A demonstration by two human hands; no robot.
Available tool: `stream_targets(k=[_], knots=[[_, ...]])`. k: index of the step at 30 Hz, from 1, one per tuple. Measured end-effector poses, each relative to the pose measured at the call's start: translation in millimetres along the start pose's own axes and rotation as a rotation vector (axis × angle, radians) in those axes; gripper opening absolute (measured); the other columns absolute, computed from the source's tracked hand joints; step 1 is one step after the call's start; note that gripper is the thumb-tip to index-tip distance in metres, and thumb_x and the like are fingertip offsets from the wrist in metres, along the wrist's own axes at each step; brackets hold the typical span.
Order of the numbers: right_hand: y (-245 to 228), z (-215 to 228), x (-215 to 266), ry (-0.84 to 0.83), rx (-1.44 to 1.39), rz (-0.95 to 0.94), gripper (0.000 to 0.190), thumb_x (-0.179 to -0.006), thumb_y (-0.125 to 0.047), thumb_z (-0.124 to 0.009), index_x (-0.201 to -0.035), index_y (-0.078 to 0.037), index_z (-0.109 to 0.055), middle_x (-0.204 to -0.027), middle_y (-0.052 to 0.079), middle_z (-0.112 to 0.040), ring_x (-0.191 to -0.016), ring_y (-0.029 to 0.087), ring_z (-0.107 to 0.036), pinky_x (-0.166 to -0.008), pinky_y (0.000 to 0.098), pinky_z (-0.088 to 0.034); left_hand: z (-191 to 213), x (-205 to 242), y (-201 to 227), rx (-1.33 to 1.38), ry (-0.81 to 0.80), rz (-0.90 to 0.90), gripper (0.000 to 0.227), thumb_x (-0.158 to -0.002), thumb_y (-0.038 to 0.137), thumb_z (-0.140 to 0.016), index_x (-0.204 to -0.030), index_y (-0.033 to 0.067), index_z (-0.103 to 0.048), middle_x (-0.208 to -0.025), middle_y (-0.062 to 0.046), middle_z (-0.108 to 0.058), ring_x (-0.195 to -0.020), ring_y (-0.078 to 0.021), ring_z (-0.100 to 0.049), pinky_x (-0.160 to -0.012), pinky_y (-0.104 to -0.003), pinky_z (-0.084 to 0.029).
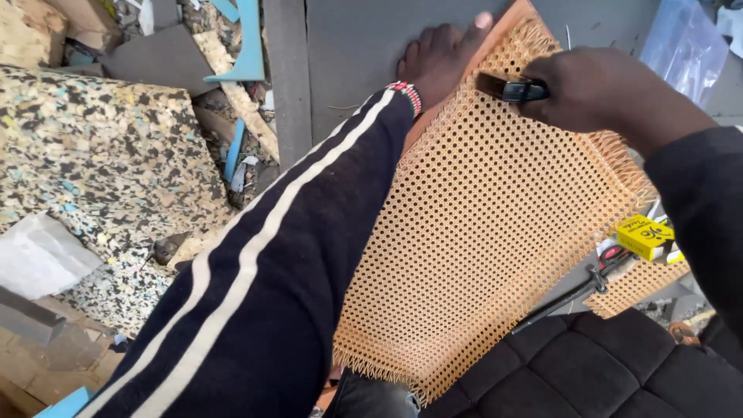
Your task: Trimming excess mesh fabric from a wooden furniture frame using scissors after securing it with staples.
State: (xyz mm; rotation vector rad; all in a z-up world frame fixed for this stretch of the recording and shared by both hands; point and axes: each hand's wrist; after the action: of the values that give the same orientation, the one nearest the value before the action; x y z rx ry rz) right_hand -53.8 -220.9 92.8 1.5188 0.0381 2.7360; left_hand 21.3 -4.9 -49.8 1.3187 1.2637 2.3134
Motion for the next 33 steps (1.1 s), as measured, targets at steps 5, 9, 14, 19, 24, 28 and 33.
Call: stream_targets(k=[5,9,14,19,24,28,33], knots=[[-6,11,27,-0.115,-0.380,-0.196,0.054,-0.124,-0.058,-0.066,-0.124,-0.005,-0.075,-0.105,0.025,-0.086,-0.093,0.044,-0.081,-0.086,0.0556,-0.056,-12,-1,10,-0.122,-0.016,0.091,0.092,-0.073,0.104,-0.041,-0.118,0.0264,-0.061,-0.141,-0.007,-0.064,-0.140,-0.0404,-0.062,-0.119,-0.055,-0.044],[-8,-11,21,-0.047,-0.551,-0.268,0.064,-0.125,-0.062,-0.066,-0.109,-0.001,-0.073,-0.093,0.027,-0.074,-0.086,0.044,-0.068,-0.078,0.0575,-0.047,-40,-19,-11,-0.187,0.119,0.057,0.053,-0.101,0.074,-0.073,-0.120,0.0276,-0.057,-0.140,-0.007,-0.064,-0.140,-0.0389,-0.060,-0.122,-0.058,-0.041],[-43,-24,23,-0.002,-0.750,-0.369,0.063,-0.121,-0.070,-0.062,-0.120,-0.009,-0.077,-0.112,0.022,-0.081,-0.103,0.042,-0.075,-0.089,0.0539,-0.051,-42,-24,-13,-0.223,0.104,0.041,0.052,-0.107,0.071,-0.069,-0.130,0.0262,-0.057,-0.150,-0.011,-0.063,-0.144,-0.0422,-0.058,-0.120,-0.062,-0.043],[-71,-26,21,0.074,-0.901,-0.379,0.060,-0.126,-0.061,-0.059,-0.103,-0.009,-0.080,-0.101,0.016,-0.083,-0.093,0.037,-0.074,-0.086,0.0518,-0.051,-51,-33,-24,-0.257,0.109,-0.007,0.053,-0.110,0.069,-0.060,-0.134,0.0221,-0.055,-0.150,-0.015,-0.062,-0.141,-0.0459,-0.059,-0.116,-0.065,-0.046],[-94,-32,21,0.169,-1.078,-0.496,0.057,-0.121,-0.067,-0.062,-0.103,-0.017,-0.082,-0.097,0.004,-0.085,-0.088,0.026,-0.076,-0.084,0.0445,-0.051,-60,-43,-36,-0.233,0.160,-0.030,0.047,-0.110,0.071,-0.060,-0.126,0.0261,-0.055,-0.143,-0.010,-0.064,-0.137,-0.0431,-0.060,-0.114,-0.065,-0.046],[-118,-15,30,0.188,-1.393,-0.480,0.046,-0.124,-0.051,-0.063,-0.115,-0.008,-0.080,-0.092,0.010,-0.084,-0.078,0.027,-0.083,-0.078,0.0443,-0.067,-49,-34,-27,-0.190,0.103,-0.019,0.041,-0.112,0.066,-0.056,-0.124,0.0260,-0.054,-0.142,-0.010,-0.063,-0.137,-0.0401,-0.059,-0.111,-0.061,-0.047],[-130,-19,23,0.255,-1.387,-0.549,0.047,-0.120,-0.055,-0.062,-0.113,-0.013,-0.081,-0.094,0.005,-0.086,-0.081,0.025,-0.084,-0.082,0.0456,-0.069,-59,-46,-39,-0.181,0.095,-0.067,0.042,-0.114,0.066,-0.050,-0.122,0.0252,-0.054,-0.142,-0.011,-0.062,-0.133,-0.0424,-0.060,-0.109,-0.064,-0.048]])
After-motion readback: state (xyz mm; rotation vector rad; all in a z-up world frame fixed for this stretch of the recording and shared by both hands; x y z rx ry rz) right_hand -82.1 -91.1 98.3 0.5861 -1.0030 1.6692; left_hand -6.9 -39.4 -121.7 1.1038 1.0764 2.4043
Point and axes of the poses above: each hand's wrist, its own x-axis away from the middle knuckle, its own z-axis out of the back of the hand, y = z × x
